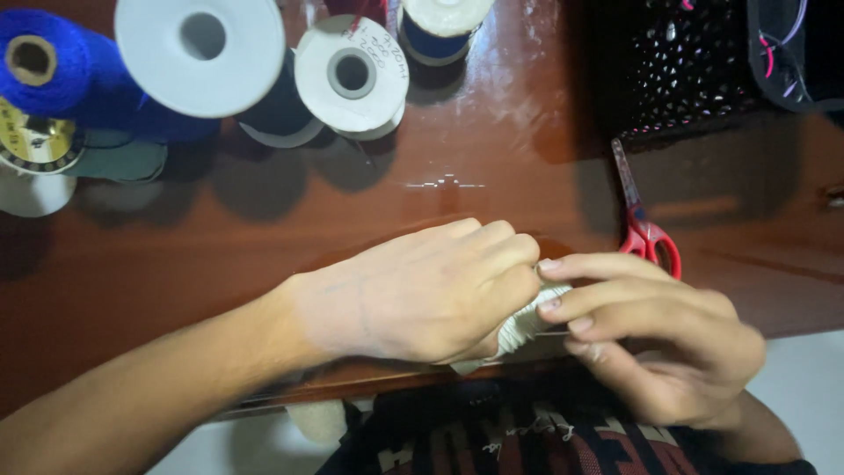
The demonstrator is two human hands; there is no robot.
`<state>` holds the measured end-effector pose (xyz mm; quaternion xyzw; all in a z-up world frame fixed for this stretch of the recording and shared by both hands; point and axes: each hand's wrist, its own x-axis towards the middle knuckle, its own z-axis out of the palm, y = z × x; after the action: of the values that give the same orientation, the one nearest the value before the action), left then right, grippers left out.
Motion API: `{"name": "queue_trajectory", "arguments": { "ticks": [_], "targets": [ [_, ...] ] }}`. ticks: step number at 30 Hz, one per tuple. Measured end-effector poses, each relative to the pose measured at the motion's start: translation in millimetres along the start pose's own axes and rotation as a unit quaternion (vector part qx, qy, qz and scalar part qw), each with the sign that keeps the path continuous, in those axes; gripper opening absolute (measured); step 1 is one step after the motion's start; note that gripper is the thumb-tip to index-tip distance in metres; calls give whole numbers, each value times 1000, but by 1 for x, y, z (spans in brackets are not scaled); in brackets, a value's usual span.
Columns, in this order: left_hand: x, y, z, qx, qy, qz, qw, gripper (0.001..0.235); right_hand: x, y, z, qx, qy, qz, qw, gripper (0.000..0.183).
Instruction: Unwinding, measuring, and cutting thread from a spool for handicraft work.
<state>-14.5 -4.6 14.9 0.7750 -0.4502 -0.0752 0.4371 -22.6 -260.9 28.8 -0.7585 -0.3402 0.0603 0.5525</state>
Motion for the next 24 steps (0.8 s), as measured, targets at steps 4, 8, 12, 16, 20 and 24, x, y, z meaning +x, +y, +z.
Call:
{"name": "queue_trajectory", "arguments": {
  "ticks": [4, 8, 12, 16, 20, 24],
  "targets": [
    [-3, -2, 7, 13, 12, 10, 1000, 26, 1, -3, 2, 51, 13, 59, 997, 17],
    [-7, -3, 10, 14, 38, 12, 999, 25, 3, -7, 6, -1, 14, 82, 997, 19],
    [-7, -2, 9, 24, 56, 15, 998, 24, 9, -15, 8, -85, 23, 130, 988, 24],
    [-5, -1, 12, 48, 55, 9, 997, 24, 14, -22, 7, -132, -9, 127, 983, 29],
    [-3, 1, 12, 59, 50, 1, 997, 24, 19, -27, 3, -140, -28, 114, 983, 31],
    [-7, 0, 12, 51, 31, -21, 998, 21, 20, -27, 2, -153, -61, 121, 979, 35]
  ]
}}
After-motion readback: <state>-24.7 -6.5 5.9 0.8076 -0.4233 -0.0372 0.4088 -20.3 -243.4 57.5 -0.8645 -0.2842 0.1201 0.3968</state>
